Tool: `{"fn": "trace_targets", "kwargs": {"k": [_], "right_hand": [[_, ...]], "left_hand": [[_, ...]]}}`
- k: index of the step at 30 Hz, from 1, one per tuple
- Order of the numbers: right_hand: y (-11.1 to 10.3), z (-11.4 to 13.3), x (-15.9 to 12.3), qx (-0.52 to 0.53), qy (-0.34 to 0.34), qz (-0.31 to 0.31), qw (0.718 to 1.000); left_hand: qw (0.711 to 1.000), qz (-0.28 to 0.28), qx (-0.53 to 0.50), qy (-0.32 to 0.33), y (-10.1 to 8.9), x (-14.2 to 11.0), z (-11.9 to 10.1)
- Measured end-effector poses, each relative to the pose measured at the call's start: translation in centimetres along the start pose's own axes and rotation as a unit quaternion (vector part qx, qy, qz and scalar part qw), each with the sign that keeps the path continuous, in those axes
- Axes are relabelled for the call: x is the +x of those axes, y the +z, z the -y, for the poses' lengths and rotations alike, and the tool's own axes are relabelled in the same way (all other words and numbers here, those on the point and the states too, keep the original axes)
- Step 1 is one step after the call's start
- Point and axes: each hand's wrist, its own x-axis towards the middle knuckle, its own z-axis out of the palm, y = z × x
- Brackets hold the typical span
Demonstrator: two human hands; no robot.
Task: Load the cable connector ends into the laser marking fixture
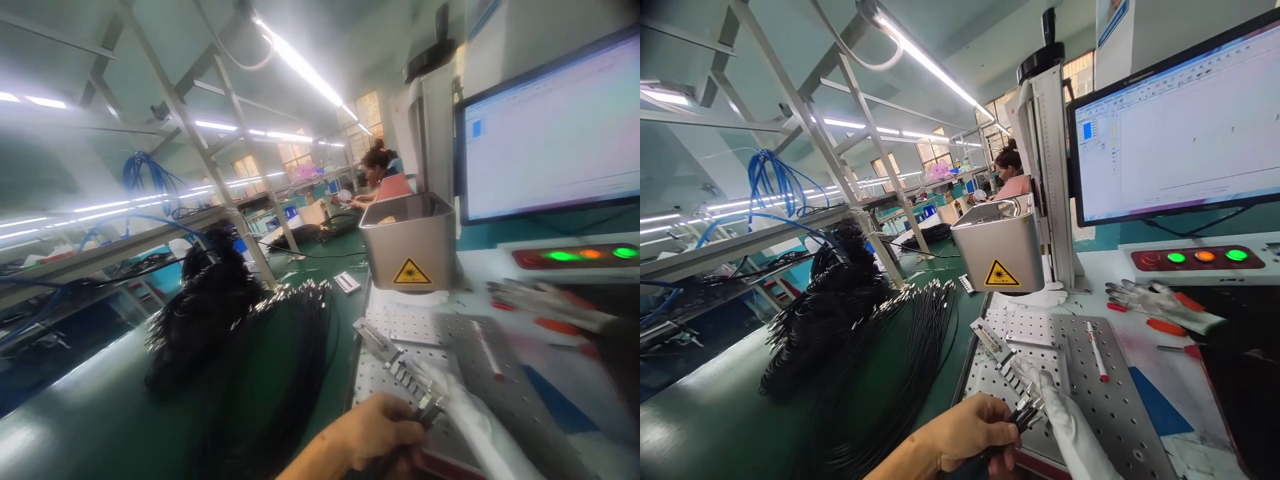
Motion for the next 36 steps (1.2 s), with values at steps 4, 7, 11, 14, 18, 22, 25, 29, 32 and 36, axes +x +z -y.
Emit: {"fn": "trace_targets", "kwargs": {"k": [4, 7, 11, 14, 18, 22, 25, 29, 32, 36], "right_hand": [[-0.7, -0.1, 0.4, -0.058, 0.003, -0.002, 0.998], [-1.6, -1.9, 0.8, -0.190, 0.014, -0.048, 0.981], [-1.7, -5.2, 0.2, -0.406, -0.147, -0.081, 0.899], [-1.2, -6.3, -0.5, -0.488, -0.262, -0.130, 0.822], [-0.8, -6.3, -1.4, -0.508, -0.257, -0.137, 0.811], [-0.8, -6.1, -2.2, -0.515, -0.250, -0.111, 0.812], [-0.9, -5.9, -2.4, -0.516, -0.268, -0.108, 0.806], [-0.9, -5.2, -2.6, -0.518, -0.289, -0.124, 0.795], [-1.0, -4.7, -2.6, -0.522, -0.292, -0.136, 0.790], [-1.0, -4.1, -2.3, -0.515, -0.306, -0.134, 0.789]], "left_hand": [[0.994, -0.093, 0.006, 0.059, 0.7, 0.2, -0.5], [0.986, -0.144, -0.026, 0.085, 0.5, 0.4, -0.8], [0.977, -0.199, -0.022, 0.070, 0.3, 1.4, -0.3], [0.971, -0.230, 0.003, 0.067, 0.7, 2.3, 0.0], [0.965, -0.248, 0.033, 0.074, 1.4, 2.8, -0.5], [0.960, -0.267, 0.061, 0.059, 2.3, 2.6, -1.3], [0.956, -0.281, 0.068, 0.048, 2.9, 2.6, -1.3], [0.958, -0.278, 0.062, 0.042, 3.2, 2.9, -0.9], [0.956, -0.285, 0.059, 0.045, 3.2, 2.9, -1.0], [0.945, -0.310, 0.086, 0.057, 3.3, 2.8, -1.3]]}}
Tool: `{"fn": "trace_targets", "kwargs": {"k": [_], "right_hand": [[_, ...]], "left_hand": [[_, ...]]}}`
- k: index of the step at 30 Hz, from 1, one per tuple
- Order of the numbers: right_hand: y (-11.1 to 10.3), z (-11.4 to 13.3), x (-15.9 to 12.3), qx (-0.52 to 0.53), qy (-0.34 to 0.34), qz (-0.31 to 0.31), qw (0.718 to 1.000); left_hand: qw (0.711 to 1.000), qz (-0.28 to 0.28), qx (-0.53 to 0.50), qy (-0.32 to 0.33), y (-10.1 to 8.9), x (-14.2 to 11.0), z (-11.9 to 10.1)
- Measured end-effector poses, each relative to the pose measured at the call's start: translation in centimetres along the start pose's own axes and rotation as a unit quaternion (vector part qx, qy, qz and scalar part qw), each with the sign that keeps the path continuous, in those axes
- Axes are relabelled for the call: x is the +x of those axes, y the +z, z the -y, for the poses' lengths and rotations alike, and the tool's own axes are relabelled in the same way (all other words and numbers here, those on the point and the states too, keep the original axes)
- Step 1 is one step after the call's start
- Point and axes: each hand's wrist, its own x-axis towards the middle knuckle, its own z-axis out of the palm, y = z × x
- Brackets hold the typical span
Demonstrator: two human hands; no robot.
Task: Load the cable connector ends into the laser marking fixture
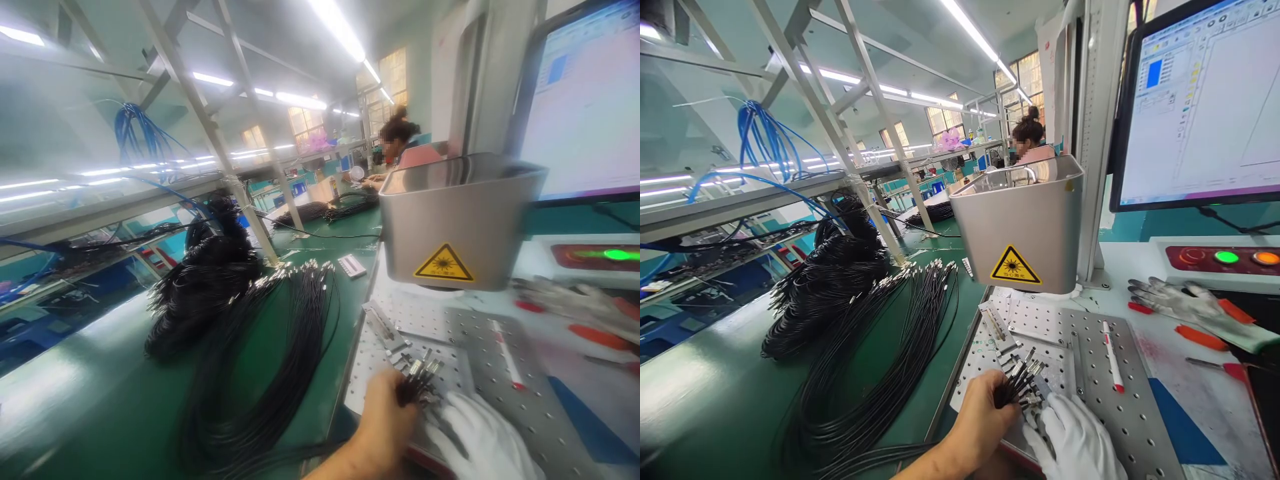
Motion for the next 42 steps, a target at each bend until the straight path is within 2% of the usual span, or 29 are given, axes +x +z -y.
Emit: {"fn": "trace_targets", "kwargs": {"k": [7, 12, 18, 21, 32, 38, 42], "right_hand": [[0.0, -0.1, 0.4, 0.002, -0.005, -0.025, 1.000], [0.4, -0.5, 0.2, 0.025, -0.014, -0.021, 0.999], [0.3, -0.4, 0.5, 0.023, -0.021, -0.053, 0.998], [0.3, -0.5, 0.6, 0.033, -0.016, -0.043, 0.998], [-0.3, -0.8, 0.1, 0.059, -0.022, 0.050, 0.997], [-0.9, -0.3, 0.8, 0.038, -0.024, 0.060, 0.997], [-1.6, 0.2, 2.1, -0.001, -0.038, 0.023, 0.999]], "left_hand": [[0.997, 0.000, -0.002, 0.072, 0.4, 0.0, 0.3], [0.997, 0.010, 0.023, 0.067, 0.6, -0.2, 0.1], [0.994, 0.013, 0.017, 0.105, 0.8, 0.0, 0.2], [0.994, 0.021, 0.014, 0.103, 0.7, 0.1, 0.1], [0.993, 0.038, -0.030, 0.108, 0.8, 0.4, 0.9], [0.995, 0.043, -0.028, 0.088, 0.8, 0.5, 1.2], [0.995, 0.066, -0.055, 0.043, 0.9, 1.2, 1.7]]}}
